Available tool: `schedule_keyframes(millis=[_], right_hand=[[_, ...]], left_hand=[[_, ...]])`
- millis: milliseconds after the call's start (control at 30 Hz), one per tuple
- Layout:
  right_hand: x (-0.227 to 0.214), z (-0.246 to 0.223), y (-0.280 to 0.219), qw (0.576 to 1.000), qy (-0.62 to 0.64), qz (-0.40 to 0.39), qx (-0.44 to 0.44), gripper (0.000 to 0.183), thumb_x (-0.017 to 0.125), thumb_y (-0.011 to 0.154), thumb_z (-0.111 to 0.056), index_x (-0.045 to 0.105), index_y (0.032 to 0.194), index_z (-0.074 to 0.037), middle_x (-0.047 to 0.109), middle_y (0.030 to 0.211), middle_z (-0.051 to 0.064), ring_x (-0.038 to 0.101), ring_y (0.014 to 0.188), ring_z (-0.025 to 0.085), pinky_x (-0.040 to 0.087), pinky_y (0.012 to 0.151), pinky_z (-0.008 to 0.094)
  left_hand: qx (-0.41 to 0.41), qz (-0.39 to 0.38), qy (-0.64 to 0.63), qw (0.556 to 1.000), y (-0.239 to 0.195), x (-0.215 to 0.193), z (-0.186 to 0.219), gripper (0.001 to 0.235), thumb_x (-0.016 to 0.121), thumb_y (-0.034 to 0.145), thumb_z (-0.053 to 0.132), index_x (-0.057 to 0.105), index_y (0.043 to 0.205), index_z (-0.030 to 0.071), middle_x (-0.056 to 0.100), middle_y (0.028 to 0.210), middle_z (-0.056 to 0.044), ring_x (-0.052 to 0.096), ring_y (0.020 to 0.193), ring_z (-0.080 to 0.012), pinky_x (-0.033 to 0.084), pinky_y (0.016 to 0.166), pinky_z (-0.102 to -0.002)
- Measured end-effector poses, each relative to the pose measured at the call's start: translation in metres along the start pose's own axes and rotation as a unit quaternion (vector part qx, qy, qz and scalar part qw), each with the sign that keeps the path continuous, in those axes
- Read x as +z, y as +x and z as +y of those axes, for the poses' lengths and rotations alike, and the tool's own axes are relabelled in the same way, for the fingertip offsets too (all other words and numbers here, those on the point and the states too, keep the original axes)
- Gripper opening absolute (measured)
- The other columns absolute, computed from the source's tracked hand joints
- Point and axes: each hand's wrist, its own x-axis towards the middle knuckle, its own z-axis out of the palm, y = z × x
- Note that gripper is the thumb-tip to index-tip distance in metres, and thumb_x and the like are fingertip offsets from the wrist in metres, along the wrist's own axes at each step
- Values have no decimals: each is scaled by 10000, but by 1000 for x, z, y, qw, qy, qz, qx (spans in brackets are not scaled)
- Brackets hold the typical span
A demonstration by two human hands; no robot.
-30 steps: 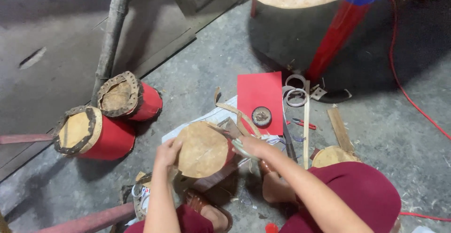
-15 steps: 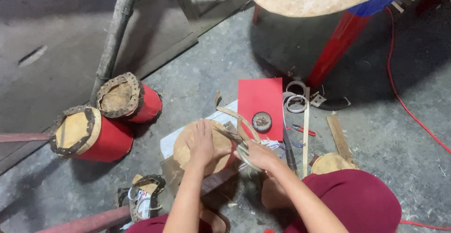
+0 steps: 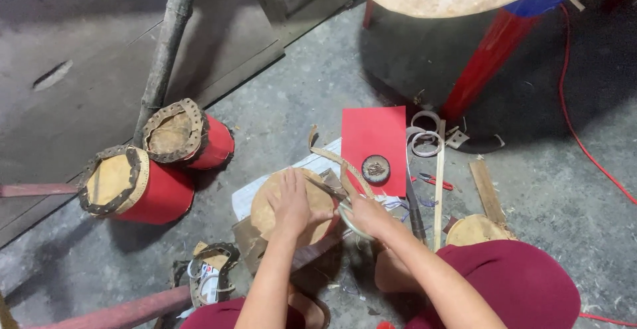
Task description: The person sits on the floor and uses shears to trim the excess skin around the edge of a drumhead. They rotate the drum and continue cutting along the perimeter.
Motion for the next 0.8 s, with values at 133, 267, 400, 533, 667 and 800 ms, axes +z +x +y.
schedule_keyframes(millis=[133, 267, 400, 533, 667, 800], right_hand=[[-25, -18, -27, 999, 14, -36, 18, 615, 428, 995, -389, 371, 1516, -66, 574, 1377, 301, 510, 1336, 486, 380, 1161, 570], [-2, 6, 10, 999, 45, -19, 21, 748, 454, 983, -436, 143, 1633, -233, 615, 1328, 241, 548, 1287, 484, 409, 1112, 600], [-8, 0, 4, 999, 39, -23, 24, 770, 438, 980, -444, 85, 1638, -259, 605, 1351, 237, 545, 1291, 483, 410, 1112, 597], [-6, -5, -3, 999, 37, -22, 30, 730, 433, 988, -415, 138, 1628, -221, 622, 1319, 251, 552, 1291, 469, 412, 1124, 564], [-16, -15, -14, 999, 29, -32, 18, 687, 476, 989, -414, 296, 1566, -87, 599, 1351, 293, 526, 1319, 481, 386, 1161, 542], [0, 10, 17, 1000, -2, -24, -1, 683, 434, 982, -420, 270, 1573, -117, 605, 1328, 300, 535, 1305, 479, 387, 1163, 565]], left_hand=[[6, -3, 5, 1000, 3, 2, -3, 1351, 844, 689, 690, 99, 1639, 86, 10, 1733, -132, -3, 1599, -311, 3, 1195, -747], [0, -17, 15, 1000, 13, 9, -6, 1351, 822, 708, 702, 69, 1641, 79, -25, 1733, -132, -27, 1599, -312, 22, 1189, -751], [0, -21, 26, 999, 11, 7, -5, 1316, 811, 740, 680, 64, 1642, 79, -30, 1735, -129, -33, 1599, -309, 17, 1183, -756], [4, -17, 23, 1000, 8, 8, -4, 1299, 814, 751, 656, 64, 1641, 82, -30, 1735, -127, -31, 1598, -313, 17, 1188, -754], [9, -14, 30, 999, 8, 12, -4, 1323, 805, 736, 692, 57, 1641, 83, -27, 1734, -129, -44, 1596, -317, 9, 1182, -757], [10, -10, 25, 1000, 9, 12, -6, 1307, 805, 746, 679, 59, 1641, 88, -29, 1735, -122, -41, 1596, -314, 14, 1183, -758]])
